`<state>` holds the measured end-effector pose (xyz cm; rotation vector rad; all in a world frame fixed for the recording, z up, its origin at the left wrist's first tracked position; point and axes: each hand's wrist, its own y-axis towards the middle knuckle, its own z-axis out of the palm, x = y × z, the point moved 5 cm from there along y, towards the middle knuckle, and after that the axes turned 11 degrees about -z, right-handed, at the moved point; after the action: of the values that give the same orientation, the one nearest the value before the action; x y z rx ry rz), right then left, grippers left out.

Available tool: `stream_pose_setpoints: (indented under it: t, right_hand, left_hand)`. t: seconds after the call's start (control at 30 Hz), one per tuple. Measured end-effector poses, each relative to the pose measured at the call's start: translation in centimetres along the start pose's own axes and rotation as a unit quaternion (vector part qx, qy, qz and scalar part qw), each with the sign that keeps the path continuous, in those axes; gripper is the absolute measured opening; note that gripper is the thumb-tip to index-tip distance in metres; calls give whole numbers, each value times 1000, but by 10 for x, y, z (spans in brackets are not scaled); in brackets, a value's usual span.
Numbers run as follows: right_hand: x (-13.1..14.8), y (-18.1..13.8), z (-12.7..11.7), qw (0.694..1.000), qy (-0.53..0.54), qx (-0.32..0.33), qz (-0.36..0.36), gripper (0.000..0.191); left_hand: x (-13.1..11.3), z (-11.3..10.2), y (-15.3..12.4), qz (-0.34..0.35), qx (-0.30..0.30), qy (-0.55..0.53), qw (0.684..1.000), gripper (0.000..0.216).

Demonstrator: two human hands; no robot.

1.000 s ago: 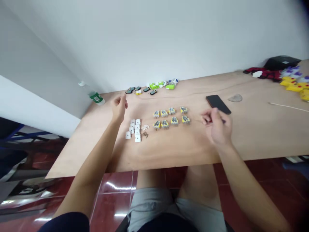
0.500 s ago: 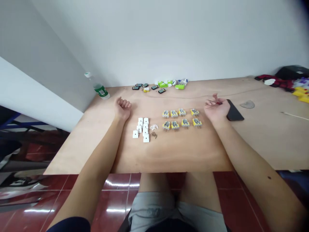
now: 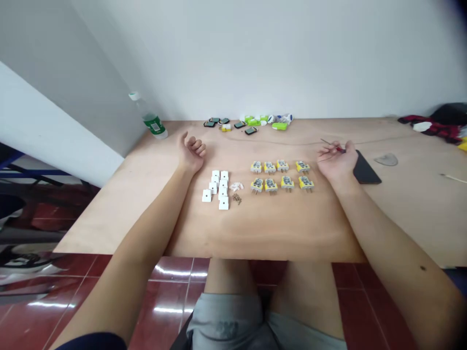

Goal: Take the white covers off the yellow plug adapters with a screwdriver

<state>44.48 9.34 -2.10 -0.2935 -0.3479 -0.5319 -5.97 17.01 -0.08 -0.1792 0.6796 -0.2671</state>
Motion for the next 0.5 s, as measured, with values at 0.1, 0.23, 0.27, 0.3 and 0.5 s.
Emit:
stream_pose_setpoints:
  t: [0.1,0.23,0.27,0.3,0.5]
  right_hand:
    - [3,4,0,1000,3,-6,-2,54]
    - [4,5,0,1000,8,-6,0,52]
    - [4,5,-1,1000,8,-6,2,52]
    - [4,5,0,1000,8,-6,4,53]
    - [4,2,3,1000,8,-2,0,53]
  left_hand:
    - [0,-3,2,3,-7,9,1000,65]
    - [-1,-2,3,8,-13,45,999,67]
    - [-1,-2,3,7,-13,53,998,67]
    - [0,-1,3,4,-11,59,998,68]
    - [1,2,4,-4,25,64,998,68]
